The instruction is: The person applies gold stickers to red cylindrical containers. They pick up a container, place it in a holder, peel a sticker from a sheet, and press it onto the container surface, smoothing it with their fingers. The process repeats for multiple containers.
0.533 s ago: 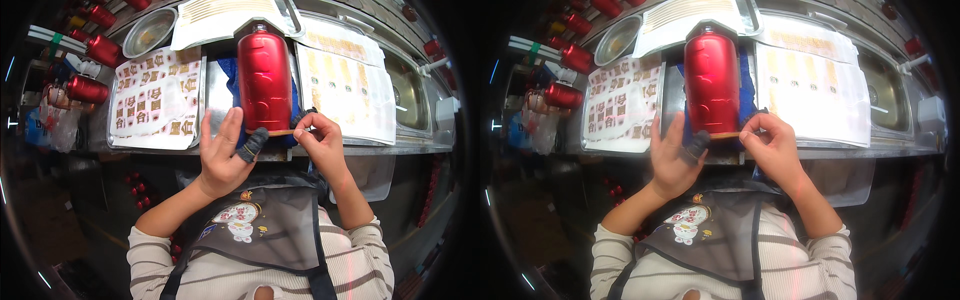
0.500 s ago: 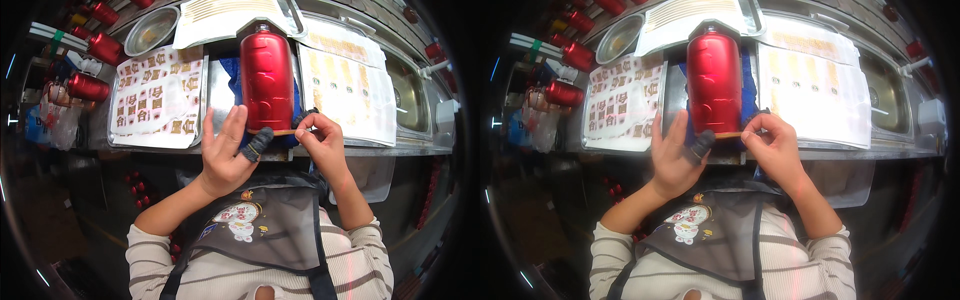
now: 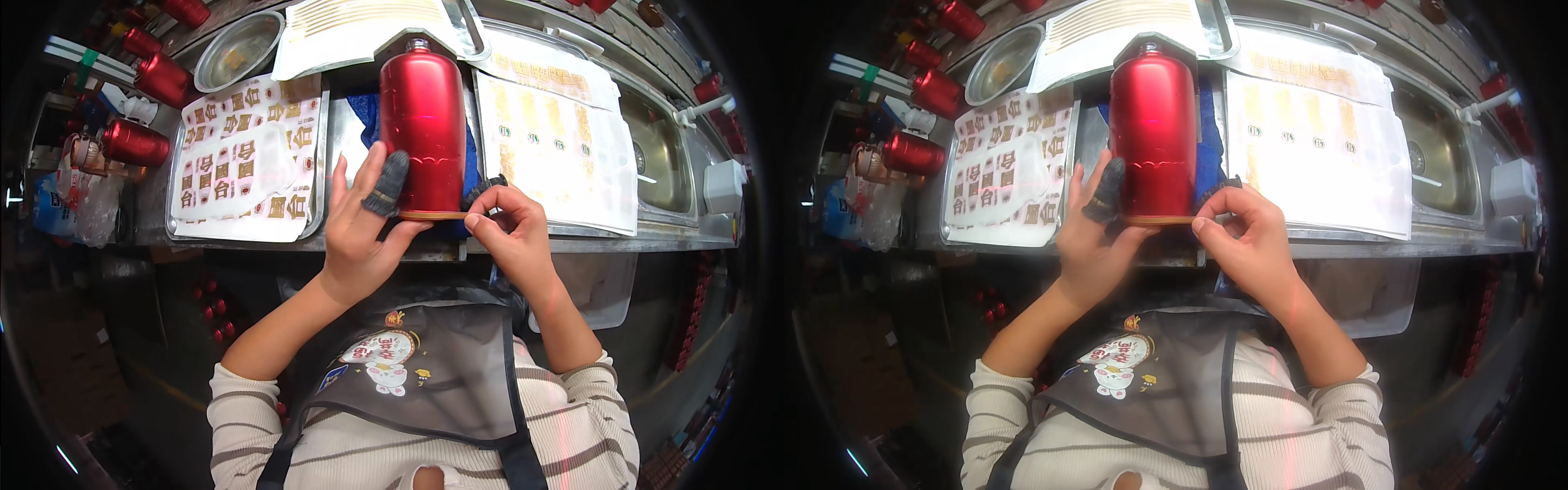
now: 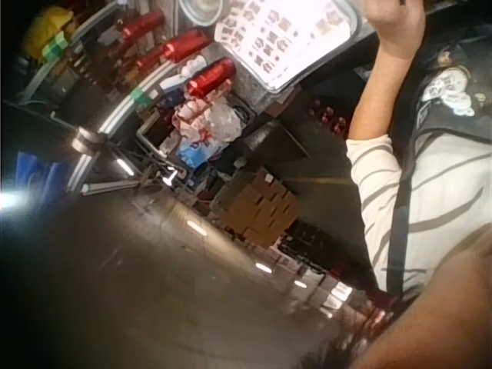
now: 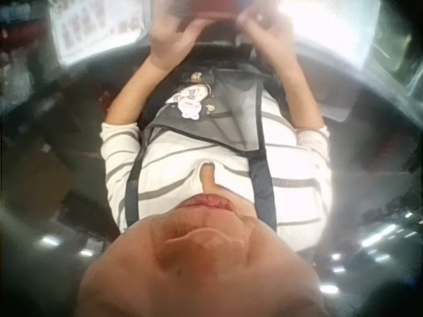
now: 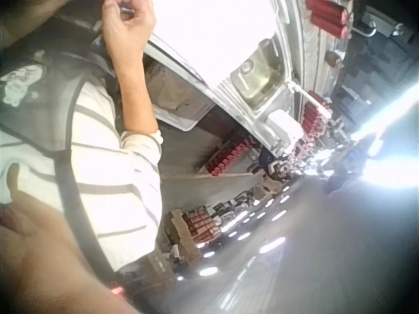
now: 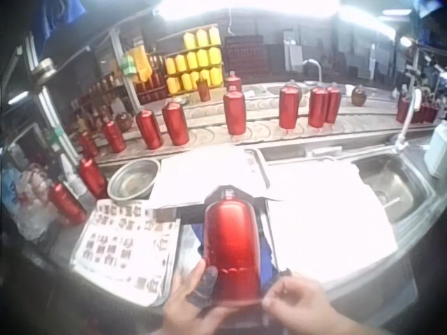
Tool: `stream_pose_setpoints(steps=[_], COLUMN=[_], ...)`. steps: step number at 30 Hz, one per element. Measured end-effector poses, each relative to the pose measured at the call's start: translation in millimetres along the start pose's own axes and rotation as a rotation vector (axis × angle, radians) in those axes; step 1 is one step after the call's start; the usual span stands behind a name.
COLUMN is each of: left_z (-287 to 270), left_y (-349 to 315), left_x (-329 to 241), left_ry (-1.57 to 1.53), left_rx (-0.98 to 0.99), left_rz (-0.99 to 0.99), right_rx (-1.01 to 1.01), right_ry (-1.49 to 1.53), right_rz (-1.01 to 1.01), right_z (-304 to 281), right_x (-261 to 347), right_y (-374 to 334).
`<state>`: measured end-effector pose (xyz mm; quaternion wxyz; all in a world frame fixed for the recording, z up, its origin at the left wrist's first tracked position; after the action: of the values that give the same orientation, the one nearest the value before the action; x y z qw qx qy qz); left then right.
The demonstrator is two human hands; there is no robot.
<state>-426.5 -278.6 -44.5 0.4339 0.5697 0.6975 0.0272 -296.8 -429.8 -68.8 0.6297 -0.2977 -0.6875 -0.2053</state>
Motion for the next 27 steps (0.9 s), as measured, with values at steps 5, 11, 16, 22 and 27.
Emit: stream_pose_setpoints(steps=[5,11,16,22,27], left_z=[-11,-5,-4,8,4], left_y=[-40,-34,-11,9,-3], left_x=[3,-2,-25,-30,0], left_ry=[0.100,0.139,0.244,0.268,-0.002], left_rx=[0.042,0.064,0.090,0.023,-0.017], left_rz=[0.013,0.092,0.188,0.172,0.023], right_rx=[0.021,0.002,0.010,0.004,0.021], right_ry=[0.024,0.089,0.092,0.060,0.065], right_rz=[0.063,0.074,0.094,0.060,0.101], right_z=[-1,-2,-2,-3,-1], right_x=[3,1,3,3,6], right_y=[0,1,3,2,3])
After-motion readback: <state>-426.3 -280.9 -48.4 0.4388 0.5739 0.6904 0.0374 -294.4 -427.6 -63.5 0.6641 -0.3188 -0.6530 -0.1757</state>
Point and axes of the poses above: each hand's wrist, its own y-axis towards the middle knuckle, its own z-axis out of the palm, x = y × z, the point moved 5 cm from there along y, towards the middle knuckle, and after that the axes turned 1 degree about -z, right-handed, at the moved point
